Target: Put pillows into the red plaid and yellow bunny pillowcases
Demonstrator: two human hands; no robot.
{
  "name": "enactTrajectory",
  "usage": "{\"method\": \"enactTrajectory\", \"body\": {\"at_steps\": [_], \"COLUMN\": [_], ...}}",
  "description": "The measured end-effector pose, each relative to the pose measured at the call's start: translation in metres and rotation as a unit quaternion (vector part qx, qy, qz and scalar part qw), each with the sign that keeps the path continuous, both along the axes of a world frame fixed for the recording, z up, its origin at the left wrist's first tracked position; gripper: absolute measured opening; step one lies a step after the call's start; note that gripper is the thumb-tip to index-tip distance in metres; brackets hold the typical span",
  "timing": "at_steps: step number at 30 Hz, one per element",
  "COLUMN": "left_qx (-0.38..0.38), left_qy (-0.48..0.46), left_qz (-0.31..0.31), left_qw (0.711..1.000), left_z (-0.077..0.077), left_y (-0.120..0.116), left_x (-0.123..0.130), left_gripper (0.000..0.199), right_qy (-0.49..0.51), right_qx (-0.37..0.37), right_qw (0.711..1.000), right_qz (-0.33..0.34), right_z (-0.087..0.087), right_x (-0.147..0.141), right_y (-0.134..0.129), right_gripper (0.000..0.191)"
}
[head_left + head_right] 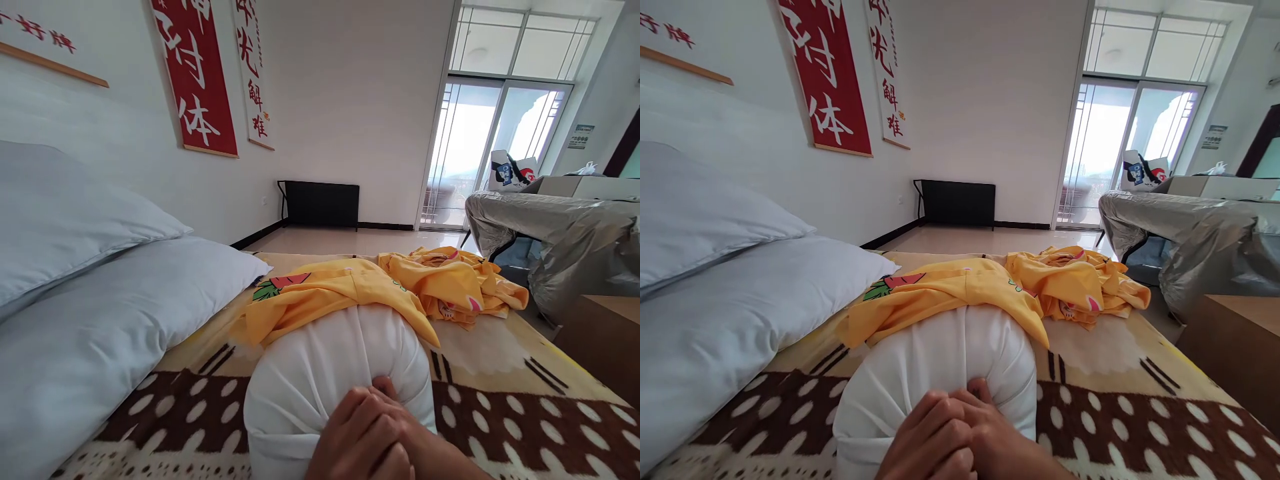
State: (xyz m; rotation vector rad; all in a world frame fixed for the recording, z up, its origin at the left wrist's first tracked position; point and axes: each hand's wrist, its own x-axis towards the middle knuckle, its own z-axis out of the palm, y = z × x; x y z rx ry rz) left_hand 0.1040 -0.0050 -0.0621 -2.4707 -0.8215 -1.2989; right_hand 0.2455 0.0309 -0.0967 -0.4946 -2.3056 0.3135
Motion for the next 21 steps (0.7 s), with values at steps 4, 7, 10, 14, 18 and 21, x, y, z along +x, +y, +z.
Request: {"method": "enactTrajectory", "body": {"at_steps": [4,7,10,14,18,21], "left_qx": [-0.005,-0.054,-0.179,-0.298,-0.347,-0.364], "left_qy": [0.008,0.119,0.202,0.153,0.085,0.016], "left_qz": [0.087,0.158,0.126,0.052,-0.023,-0.021], "left_qw": [0.996,0.979,0.955,0.941,0.934,0.931], "left_z": [0.032,0.040,0.040,0.037,0.023,0.011], "left_y": [0.014,0.028,0.037,0.055,0.081,0.095], "left_x": [-0.030,-0.056,-0.073,-0.082,-0.082,-0.079], "left_gripper": [0.027,0.037,0.037,0.041,0.040,0.036], "right_qy": [0.028,0.057,0.101,0.116,0.153,0.181], "right_qx": [0.008,-0.006,-0.014,-0.034,-0.112,-0.162], "right_qw": [0.999,0.998,0.994,0.993,0.981,0.966], "right_qz": [0.032,0.035,0.025,0.012,-0.047,-0.091], "right_z": [0.019,0.024,0.020,0.017,0.020,0.034], "right_x": [0.006,0.008,0.006,0.005,-0.001,-0.014], "right_y": [-0.006,-0.004,-0.002,-0.004,-0.001,0.009], "right_gripper": [0.012,0.015,0.016,0.018,0.019,0.021]}}
